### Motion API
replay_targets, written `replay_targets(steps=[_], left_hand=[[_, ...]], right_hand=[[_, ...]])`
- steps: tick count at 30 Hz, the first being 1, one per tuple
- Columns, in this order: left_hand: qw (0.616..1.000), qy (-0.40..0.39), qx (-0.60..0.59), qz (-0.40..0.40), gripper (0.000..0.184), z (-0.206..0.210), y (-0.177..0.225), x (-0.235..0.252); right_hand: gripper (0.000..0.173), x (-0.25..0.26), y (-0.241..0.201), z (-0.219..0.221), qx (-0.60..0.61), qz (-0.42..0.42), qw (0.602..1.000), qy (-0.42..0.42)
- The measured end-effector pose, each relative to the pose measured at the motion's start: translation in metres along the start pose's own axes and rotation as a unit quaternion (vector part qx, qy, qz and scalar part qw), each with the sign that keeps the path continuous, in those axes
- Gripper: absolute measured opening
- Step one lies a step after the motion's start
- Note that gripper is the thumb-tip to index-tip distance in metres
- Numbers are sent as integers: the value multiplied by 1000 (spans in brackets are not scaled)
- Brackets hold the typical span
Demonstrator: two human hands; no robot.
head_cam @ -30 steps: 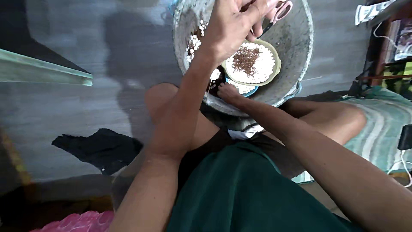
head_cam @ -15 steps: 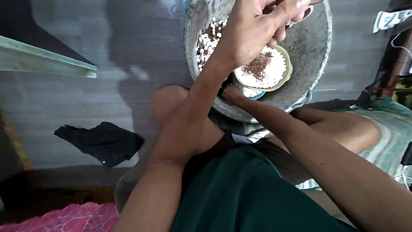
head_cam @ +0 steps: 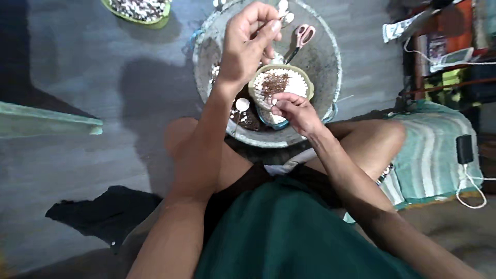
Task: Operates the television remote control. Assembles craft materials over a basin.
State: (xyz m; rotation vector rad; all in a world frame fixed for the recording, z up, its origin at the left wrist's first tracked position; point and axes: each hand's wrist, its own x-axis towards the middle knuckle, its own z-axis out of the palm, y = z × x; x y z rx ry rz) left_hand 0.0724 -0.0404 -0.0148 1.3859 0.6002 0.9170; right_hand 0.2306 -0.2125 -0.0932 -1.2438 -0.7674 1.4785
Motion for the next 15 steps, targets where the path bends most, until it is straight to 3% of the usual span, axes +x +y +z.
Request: replay_targets(steps=[2, 4, 8, 15], left_hand=[[1000, -7, 12, 15, 15, 8, -1, -3], [1000, -12, 23, 16, 15, 16, -2, -5], [999, -21, 48, 0, 14, 23, 2, -11], [993, -28, 99, 60, 15, 32, 6, -14]], right_hand=[[24, -15, -21, -8, 139, -29, 990, 9], [25, -26, -31, -16, 199, -59, 978, 7], [25, -41, -41, -22, 221, -110, 969, 8], [25, -58, -66, -13, 253, -149, 955, 32]])
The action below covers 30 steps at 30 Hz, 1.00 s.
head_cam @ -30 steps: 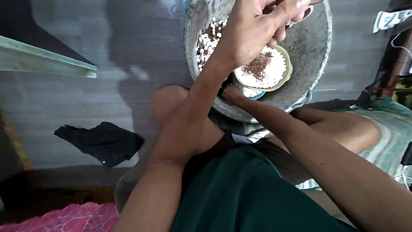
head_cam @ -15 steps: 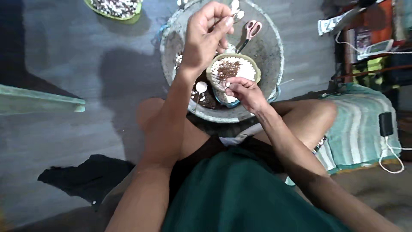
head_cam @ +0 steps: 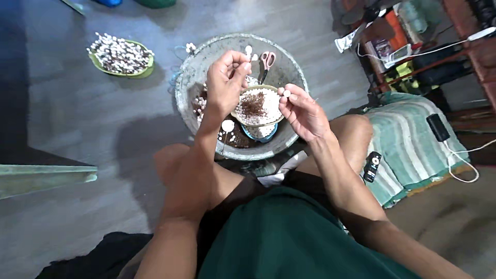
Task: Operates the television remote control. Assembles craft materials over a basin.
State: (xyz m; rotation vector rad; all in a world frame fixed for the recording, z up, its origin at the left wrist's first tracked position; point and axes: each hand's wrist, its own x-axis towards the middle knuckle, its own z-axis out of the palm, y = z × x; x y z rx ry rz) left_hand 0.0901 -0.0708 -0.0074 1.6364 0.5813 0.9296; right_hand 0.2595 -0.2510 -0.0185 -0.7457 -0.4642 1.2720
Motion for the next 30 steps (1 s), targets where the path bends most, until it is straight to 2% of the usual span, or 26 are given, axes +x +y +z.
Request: replay_targets(steps=[5, 9, 16, 30], left_hand=[[998, 1, 53, 37, 16, 6, 2, -3], [993, 6, 98, 61, 17, 11, 8, -7], [980, 9, 173, 93, 18, 21, 2, -11], [963, 19, 247, 105, 17, 24, 6, -13]], right_hand=[[27, 3, -8, 7, -13, -28, 1000, -7], [24, 21, -13, 9, 21, -31, 999, -9], [22, 41, -12, 25, -136, -102, 983, 75], [23, 53, -4, 32, -200, -114, 968, 96]])
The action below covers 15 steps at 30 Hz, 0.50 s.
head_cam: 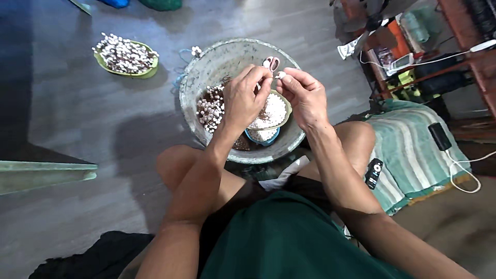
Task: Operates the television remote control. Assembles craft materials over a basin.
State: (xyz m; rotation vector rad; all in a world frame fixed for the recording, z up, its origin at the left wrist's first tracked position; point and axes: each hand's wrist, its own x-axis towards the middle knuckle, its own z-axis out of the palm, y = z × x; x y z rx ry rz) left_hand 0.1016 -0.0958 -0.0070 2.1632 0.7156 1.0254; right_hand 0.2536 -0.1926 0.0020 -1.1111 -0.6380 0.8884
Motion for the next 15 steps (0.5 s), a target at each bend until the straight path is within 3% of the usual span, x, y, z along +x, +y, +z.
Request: replay_targets(steps=[15], left_hand=[[997, -7, 70, -6, 18, 2, 3, -2]], right_hand=[[22, -1, 4, -4, -45, -44, 998, -12]])
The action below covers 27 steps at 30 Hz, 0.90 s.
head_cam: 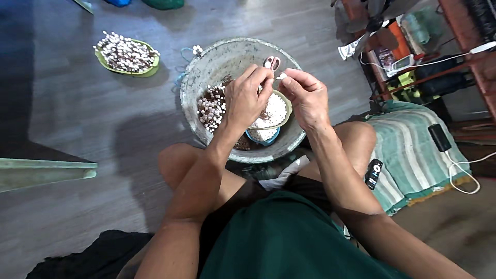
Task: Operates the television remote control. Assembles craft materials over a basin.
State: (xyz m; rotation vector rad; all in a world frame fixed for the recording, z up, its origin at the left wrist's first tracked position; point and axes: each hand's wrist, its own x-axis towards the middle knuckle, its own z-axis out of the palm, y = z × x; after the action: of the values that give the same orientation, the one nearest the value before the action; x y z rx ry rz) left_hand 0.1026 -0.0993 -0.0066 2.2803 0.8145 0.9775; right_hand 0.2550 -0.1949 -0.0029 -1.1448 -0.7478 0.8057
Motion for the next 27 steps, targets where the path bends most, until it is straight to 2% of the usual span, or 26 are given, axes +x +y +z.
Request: replay_targets(steps=[14, 27], left_hand=[[999, -4, 37, -8, 17, 0, 1, 0], [999, -20, 41, -12, 16, 1, 4, 0]], right_hand=[[23, -2, 1, 4, -96, -53, 994, -3], [24, 0, 6, 4, -109, -66, 992, -22]])
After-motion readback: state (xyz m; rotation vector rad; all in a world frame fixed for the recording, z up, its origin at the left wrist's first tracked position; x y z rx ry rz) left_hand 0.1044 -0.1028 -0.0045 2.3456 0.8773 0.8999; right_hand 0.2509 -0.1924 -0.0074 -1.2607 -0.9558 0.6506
